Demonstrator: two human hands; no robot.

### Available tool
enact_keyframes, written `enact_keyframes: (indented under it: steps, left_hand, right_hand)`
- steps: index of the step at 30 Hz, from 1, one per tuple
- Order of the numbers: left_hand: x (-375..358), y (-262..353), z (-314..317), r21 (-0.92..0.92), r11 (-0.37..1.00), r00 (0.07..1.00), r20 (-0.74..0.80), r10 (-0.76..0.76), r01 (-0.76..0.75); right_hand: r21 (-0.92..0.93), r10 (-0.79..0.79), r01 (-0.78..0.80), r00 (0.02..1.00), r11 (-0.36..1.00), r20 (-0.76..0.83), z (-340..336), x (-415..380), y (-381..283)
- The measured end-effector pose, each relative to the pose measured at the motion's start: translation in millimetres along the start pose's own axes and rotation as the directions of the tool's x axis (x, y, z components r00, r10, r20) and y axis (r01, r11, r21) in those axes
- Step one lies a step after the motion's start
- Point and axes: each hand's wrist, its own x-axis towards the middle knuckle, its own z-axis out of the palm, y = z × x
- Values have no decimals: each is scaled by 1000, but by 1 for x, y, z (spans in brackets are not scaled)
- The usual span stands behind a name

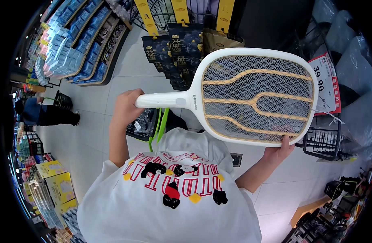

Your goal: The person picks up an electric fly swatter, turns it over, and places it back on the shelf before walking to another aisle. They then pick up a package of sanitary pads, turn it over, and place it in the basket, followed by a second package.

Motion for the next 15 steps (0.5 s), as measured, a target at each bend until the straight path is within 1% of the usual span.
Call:
enact_keyframes:
  steps: [2, 4, 5, 6, 8, 9, 10, 11, 12, 14, 15]
  left_hand:
    - [0, -3, 7, -15, 1000, 1000, 17, 12, -12]
    - [1, -12, 21, -28, 1000, 999, 40, 14, -13]
    - [1, -14, 31, -35, 999, 998, 58, -22, 24]
    - [1, -14, 39, -69, 997, 998, 55, -28, 32]
    - [2, -16, 58, -156, 987, 996, 84, -22, 35]
    - [2, -10, 62, -208, 975, 991, 117, -58, 82]
    - [2, -12, 72, -271, 957, 989, 132, -70, 104]
    - [1, -10, 78, -264, 958, 986, 145, -76, 112]
    - [0, -7, 83, -265, 957, 985, 151, -83, 121]
    - [-1, -7, 91, -281, 951, 980, 180, -80, 129]
    - [-2, -11, 97, -289, 951, 983, 171, -59, 107]
  right_hand:
    - [-24, -3, 4, 1000, 1000, 11, -3, -3, -2]
    - [-53, 2, -4, 999, 999, -45, 14, -10, -8]
    - [-102, 26, -39, 991, 994, -131, 25, -13, -15]
    - [-165, 25, -65, 973, 984, -231, 36, -14, -21]
    - [-239, -108, 67, 981, 969, -163, 46, -14, -30]
    - [-316, -188, 137, 973, 939, -136, 47, -13, -33]
    - [-360, -232, 164, 960, 919, -156, 49, -14, -39]
    - [-338, -267, 187, 941, 922, -208, 46, -16, -41]
    - [-244, -281, 234, 942, 941, -183, 43, -16, -44]
    - [-394, -357, 302, 931, 868, -73, 38, -18, -52]
    - [-580, -430, 328, 902, 746, -43, 40, -20, -59]
